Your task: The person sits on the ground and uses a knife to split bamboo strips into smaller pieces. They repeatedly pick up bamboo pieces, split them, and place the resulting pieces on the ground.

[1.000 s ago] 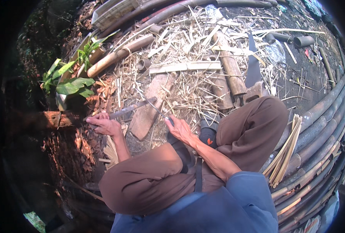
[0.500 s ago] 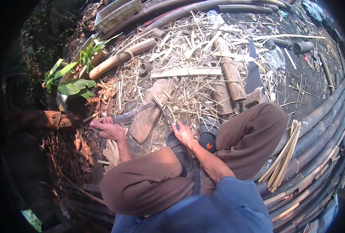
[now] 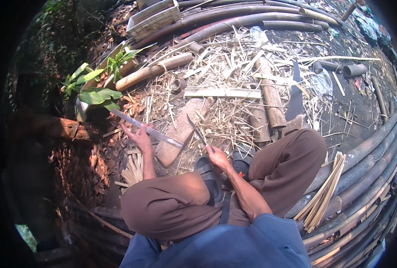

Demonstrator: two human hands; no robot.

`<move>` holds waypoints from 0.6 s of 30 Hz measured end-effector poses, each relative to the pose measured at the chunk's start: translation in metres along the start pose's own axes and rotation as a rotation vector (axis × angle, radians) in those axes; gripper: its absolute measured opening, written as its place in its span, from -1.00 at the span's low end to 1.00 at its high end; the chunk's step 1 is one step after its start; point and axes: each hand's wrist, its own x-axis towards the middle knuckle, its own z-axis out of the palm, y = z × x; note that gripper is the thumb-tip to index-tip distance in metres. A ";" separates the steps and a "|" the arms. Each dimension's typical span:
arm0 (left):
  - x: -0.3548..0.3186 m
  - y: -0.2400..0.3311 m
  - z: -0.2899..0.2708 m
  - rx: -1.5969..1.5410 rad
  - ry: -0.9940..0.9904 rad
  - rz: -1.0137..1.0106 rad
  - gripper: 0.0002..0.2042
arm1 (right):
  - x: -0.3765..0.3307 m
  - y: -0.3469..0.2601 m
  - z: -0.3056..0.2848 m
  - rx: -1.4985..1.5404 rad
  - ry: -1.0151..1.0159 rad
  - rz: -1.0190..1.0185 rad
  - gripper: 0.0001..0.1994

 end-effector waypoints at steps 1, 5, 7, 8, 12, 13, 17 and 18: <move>0.025 -0.009 -0.025 -0.095 -0.091 0.076 -0.36 | 0.002 0.001 0.008 0.094 -0.025 -0.044 -0.50; 0.017 0.024 -0.028 -0.202 -0.300 0.150 -0.50 | -0.018 -0.013 0.022 0.283 -0.045 0.041 -0.51; 0.019 0.001 -0.034 0.141 -0.284 0.119 -0.56 | -0.019 -0.014 0.024 0.262 -0.050 0.057 -0.50; 0.019 -0.019 -0.035 0.263 -0.217 -0.012 -0.58 | -0.019 -0.014 0.024 0.251 -0.049 0.063 -0.50; 0.022 -0.086 -0.051 0.242 -0.244 0.018 -0.72 | -0.010 -0.013 0.029 0.075 -0.028 -0.053 -0.49; 0.017 -0.091 -0.043 0.395 -0.230 0.001 -0.76 | -0.001 -0.001 0.020 0.026 0.027 -0.097 -0.52; 0.017 -0.045 -0.023 0.201 -0.097 0.279 -0.75 | 0.008 0.018 0.013 -0.208 0.207 -0.314 -0.53; 0.023 -0.025 -0.019 0.136 -0.063 0.350 -0.74 | 0.002 0.015 0.012 -0.223 0.205 -0.296 -0.53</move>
